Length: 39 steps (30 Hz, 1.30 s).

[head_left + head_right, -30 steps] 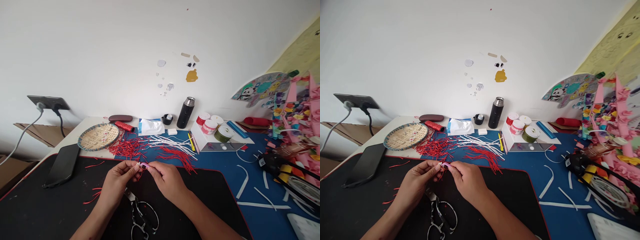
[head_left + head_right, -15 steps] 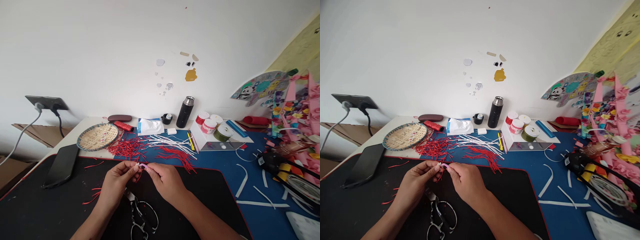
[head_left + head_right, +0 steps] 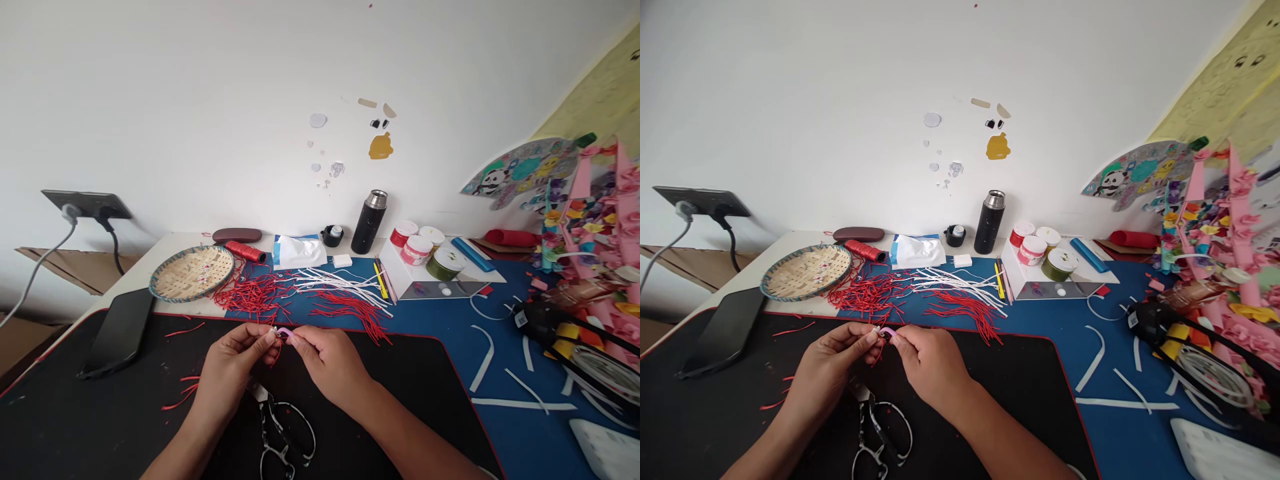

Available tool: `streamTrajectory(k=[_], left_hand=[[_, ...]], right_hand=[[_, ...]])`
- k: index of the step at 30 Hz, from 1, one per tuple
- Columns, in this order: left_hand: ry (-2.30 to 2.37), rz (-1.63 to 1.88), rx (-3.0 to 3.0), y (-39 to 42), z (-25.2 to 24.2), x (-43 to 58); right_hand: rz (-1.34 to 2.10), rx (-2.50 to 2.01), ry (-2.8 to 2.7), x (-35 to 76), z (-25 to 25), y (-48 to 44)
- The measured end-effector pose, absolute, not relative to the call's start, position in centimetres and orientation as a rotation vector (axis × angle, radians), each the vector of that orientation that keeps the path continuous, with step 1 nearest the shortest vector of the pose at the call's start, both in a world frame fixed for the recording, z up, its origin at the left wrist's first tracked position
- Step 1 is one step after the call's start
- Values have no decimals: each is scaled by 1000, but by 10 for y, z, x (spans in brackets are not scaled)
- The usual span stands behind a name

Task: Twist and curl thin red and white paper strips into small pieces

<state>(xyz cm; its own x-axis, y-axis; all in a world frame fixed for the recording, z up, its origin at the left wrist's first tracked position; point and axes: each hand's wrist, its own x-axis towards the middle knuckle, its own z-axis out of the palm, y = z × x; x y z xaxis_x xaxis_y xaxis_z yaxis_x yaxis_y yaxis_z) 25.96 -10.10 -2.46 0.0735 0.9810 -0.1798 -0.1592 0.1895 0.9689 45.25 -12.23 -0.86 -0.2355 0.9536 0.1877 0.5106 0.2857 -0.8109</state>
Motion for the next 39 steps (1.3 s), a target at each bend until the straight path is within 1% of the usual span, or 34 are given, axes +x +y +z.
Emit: streamTrajectory(k=[10,21,35,39], left_hand=[[1111,1084,970,-101,-28,258],[1178,1036,1030,-101,-24,261],[1158,1014,1041,-97,-33,260],[1149,1014,1070,-98,-29,261]], right_hand=[[949,-1347,-1839,454,-6,-123],[925,-1395,-1862,456,-6,-122],[1055,-1445,-1804,459,-10,-117],[1040,-1418,-1819,459,-11,-116]])
